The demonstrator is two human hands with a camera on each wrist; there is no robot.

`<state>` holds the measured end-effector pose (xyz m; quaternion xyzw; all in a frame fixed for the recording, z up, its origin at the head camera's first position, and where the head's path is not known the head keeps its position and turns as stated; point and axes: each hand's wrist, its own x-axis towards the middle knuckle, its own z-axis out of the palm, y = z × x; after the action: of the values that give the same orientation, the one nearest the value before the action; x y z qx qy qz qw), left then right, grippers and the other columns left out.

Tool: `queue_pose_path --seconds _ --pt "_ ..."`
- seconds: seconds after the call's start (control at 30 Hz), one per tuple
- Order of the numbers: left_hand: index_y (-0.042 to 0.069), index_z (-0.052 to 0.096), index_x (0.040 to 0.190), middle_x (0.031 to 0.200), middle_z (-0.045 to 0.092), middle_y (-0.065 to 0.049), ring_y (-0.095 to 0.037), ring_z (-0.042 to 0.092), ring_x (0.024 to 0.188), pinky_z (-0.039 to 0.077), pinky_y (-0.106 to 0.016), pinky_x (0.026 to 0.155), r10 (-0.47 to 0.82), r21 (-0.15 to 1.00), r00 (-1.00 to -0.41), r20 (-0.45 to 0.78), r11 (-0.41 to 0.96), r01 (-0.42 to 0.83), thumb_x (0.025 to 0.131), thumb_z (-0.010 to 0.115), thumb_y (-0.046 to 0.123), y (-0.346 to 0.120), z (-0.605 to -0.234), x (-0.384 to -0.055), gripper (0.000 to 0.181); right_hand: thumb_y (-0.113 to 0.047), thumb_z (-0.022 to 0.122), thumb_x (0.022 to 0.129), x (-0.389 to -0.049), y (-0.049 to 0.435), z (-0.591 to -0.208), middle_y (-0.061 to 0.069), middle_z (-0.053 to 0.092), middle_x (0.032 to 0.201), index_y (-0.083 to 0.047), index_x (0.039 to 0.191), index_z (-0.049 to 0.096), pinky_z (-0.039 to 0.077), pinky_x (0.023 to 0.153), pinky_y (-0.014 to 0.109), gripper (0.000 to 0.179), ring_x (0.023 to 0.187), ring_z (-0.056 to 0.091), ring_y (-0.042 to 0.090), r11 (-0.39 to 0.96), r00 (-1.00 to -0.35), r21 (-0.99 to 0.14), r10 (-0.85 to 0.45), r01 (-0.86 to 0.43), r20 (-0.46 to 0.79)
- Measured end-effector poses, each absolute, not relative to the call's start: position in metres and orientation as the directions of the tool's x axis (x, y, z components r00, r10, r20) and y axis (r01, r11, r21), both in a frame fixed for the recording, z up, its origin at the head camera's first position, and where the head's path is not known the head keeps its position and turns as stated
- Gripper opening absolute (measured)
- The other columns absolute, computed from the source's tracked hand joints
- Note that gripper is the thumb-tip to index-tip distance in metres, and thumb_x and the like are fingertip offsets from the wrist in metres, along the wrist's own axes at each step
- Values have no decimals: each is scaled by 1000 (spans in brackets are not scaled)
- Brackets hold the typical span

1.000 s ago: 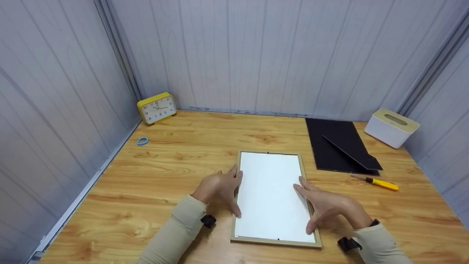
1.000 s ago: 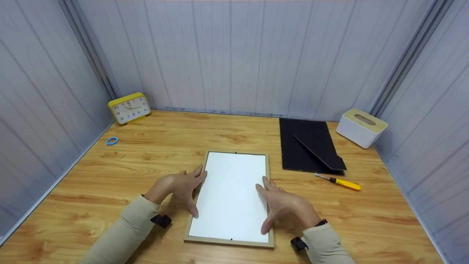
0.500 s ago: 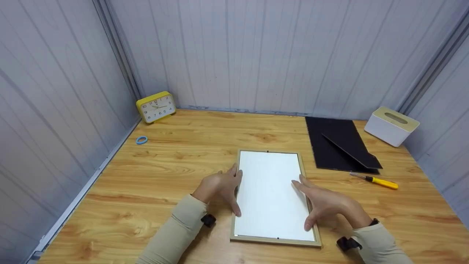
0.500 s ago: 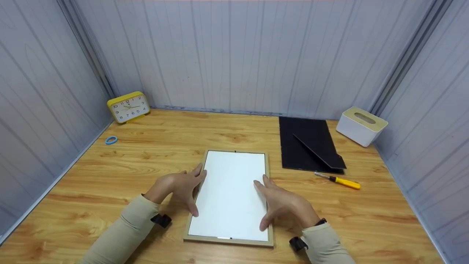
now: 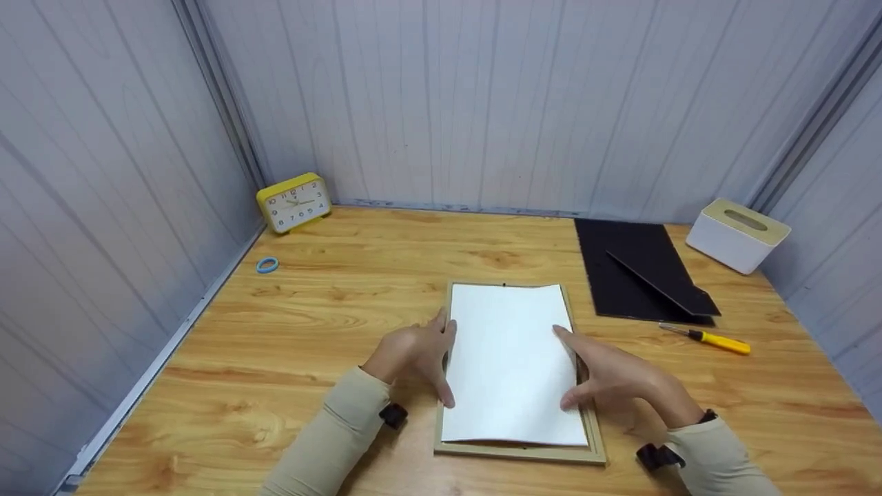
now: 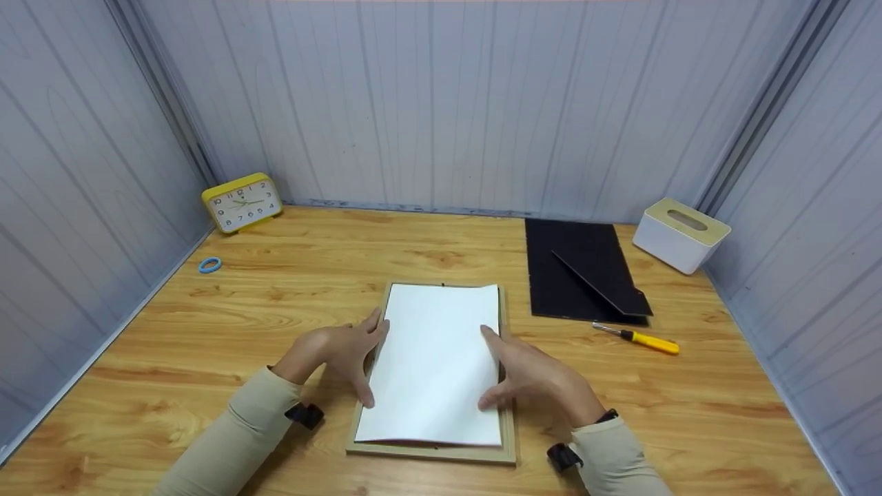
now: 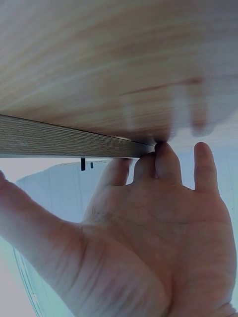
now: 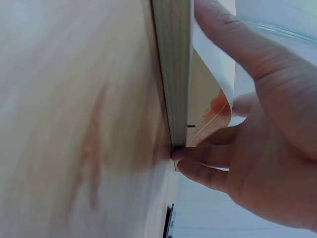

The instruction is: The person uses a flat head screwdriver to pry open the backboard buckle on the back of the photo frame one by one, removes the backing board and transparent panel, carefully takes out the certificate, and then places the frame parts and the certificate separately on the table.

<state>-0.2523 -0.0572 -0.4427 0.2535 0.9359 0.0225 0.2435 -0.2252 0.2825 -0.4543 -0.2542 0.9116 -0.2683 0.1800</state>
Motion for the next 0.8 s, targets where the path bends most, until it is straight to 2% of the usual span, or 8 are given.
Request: queue_pose_path --seconds 0.07,0.17,0.23,0.3,0.37,0.5,0.63,0.8 --pt "3 7 160 165 -5 -23 -30 6 152 19 -46 119 485 166 -753 -445 871 463 60 84 70 -57 -444 -251 143 -52 83 75 -226 285 -454 21 22 161 0 158 22 24 115 54 116 147 24 37 710 -800 -585 -577 -393 -163" --pt "3 6 160 165 -6 -23 -30 5 152 19 -46 119 487 182 -753 -444 871 456 60 85 70 -57 -445 -250 144 -49 71 90 -228 290 -452 23 29 158 3 156 27 26 113 57 95 145 28 40 658 -784 -607 -614 -445 -91" --pt "3 5 160 164 -8 -22 -30 5 151 20 -45 119 489 199 -752 -442 871 449 60 85 69 -58 -445 -250 144 -39 58 102 -230 293 -450 25 32 156 6 154 30 28 112 57 74 143 30 40 609 -763 -619 -646 -497 -22" --pt "4 5 161 165 -9 -21 -31 7 151 22 -45 118 486 223 -756 -440 874 432 59 86 68 -59 -445 -251 145 -23 46 108 -233 294 -449 26 37 153 8 150 35 32 110 55 53 140 35 40 566 -744 -619 -667 -545 45" --pt "5 5 161 165 -10 -19 -31 9 151 25 -44 117 479 247 -760 -439 878 411 58 87 67 -59 -444 -251 146 -5 41 108 -236 294 -450 27 46 147 11 145 43 39 106 52 41 135 42 41 537 -724 -590 -679 -603 122" --pt "7 4 161 165 -11 -18 -30 11 150 26 -43 117 462 276 -767 -446 886 373 55 88 66 -60 -444 -251 148 13 51 97 -240 291 -455 25 61 130 11 133 58 51 92 48 36 119 58 41 526 -691 -488 -676 -697 257" --pt "6 5 161 165 -9 -19 -28 9 151 25 -41 117 458 260 -770 -444 888 378 55 88 66 -60 -444 -249 148 19 64 86 -241 289 -459 21 71 111 8 118 70 58 75 44 34 98 68 36 532 -660 -393 -635 -750 401" --pt "3 2 160 164 -7 -21 -29 11 150 25 -40 117 472 230 -774 -422 882 412 55 88 67 -59 -443 -249 150 21 72 78 -244 290 -461 11 75 91 2 105 77 53 57 29 33 71 65 21 544 -603 -296 -561 -785 567"
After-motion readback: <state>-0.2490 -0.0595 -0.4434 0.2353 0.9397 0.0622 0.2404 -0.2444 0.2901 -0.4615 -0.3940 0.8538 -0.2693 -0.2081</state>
